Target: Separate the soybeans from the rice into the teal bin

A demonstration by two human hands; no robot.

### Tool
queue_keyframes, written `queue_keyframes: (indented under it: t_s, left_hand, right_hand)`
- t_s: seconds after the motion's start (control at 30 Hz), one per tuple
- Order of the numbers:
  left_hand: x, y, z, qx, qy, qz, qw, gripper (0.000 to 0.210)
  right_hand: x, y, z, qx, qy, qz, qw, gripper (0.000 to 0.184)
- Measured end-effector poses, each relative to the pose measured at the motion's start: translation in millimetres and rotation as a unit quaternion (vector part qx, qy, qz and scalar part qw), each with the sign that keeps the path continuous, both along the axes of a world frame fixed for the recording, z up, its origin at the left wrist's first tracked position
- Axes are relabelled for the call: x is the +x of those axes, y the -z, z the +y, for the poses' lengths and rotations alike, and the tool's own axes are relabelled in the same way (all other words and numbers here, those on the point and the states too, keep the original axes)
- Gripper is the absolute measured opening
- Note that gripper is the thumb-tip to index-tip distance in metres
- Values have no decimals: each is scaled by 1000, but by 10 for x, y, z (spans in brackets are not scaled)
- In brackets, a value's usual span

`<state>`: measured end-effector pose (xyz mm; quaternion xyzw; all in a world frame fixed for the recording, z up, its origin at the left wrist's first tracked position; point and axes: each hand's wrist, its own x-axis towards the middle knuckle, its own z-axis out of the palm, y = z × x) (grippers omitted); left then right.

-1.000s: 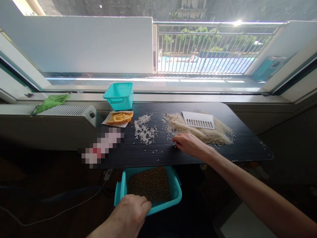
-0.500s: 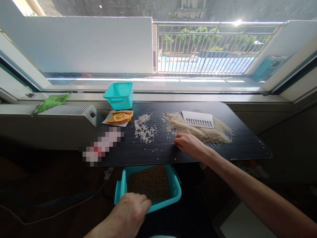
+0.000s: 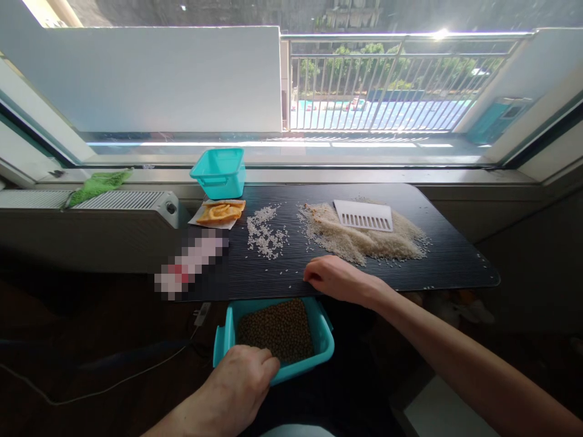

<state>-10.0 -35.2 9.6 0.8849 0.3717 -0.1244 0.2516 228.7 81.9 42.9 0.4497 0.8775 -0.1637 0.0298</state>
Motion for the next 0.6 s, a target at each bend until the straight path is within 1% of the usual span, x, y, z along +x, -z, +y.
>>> queue_keyframes:
  t_s: [0.07, 0.13, 0.17, 0.2, 0.3, 0.33, 0.37, 0.4, 0.43, 0.5, 0.53, 0.57, 0.6]
  left_hand:
    - [0, -3, 10, 6, 1, -7, 1000, 21]
    - [3, -6, 18, 15, 1, -13, 1000, 22]
    - [6, -9, 21, 18, 1, -14, 1000, 22]
    - [8, -11, 22, 19, 0, -16, 1000, 22]
    - [5, -11, 13, 17, -8, -30, 999, 21]
    - [-1, -5, 5, 15, -12, -40, 999, 22]
    - [-7, 3, -4, 15, -17, -50, 999, 22]
    - [-14, 14, -14, 13, -20, -61, 998, 22]
    - [-19, 25, -22, 11, -21, -70, 997, 22]
    - [-19, 44, -31, 8, -22, -82, 996, 21]
    - [-13, 50, -30, 7, -23, -85, 996, 21]
    - [-6, 53, -26, 6, -24, -86, 996, 21]
    - [3, 54, -20, 6, -25, -86, 996, 22]
  right_hand:
    - [87, -14, -40, -26, 26, 74, 997, 21]
    - [164, 7, -100, -17, 75, 115, 990, 25]
    - [184, 27, -139, -3, 88, 114, 990, 28]
    - [191, 48, -183, 5, 83, 110, 990, 31]
    - [190, 75, -276, -7, 15, 114, 993, 36]
    - [214, 60, -271, -5, 9, 120, 993, 35]
    - [264, 31, -238, 8, 19, 124, 992, 34]
    - [344, -9, -173, 32, 48, 122, 991, 34]
    - [450, -58, -80, 65, 91, 111, 987, 34]
    - [715, -156, 175, 114, 185, 54, 975, 36]
    - [850, -195, 320, 123, 224, 2, 967, 38]
    - [972, -221, 466, 113, 243, -54, 962, 42]
    - [1073, -232, 604, 102, 250, -74, 960, 47]
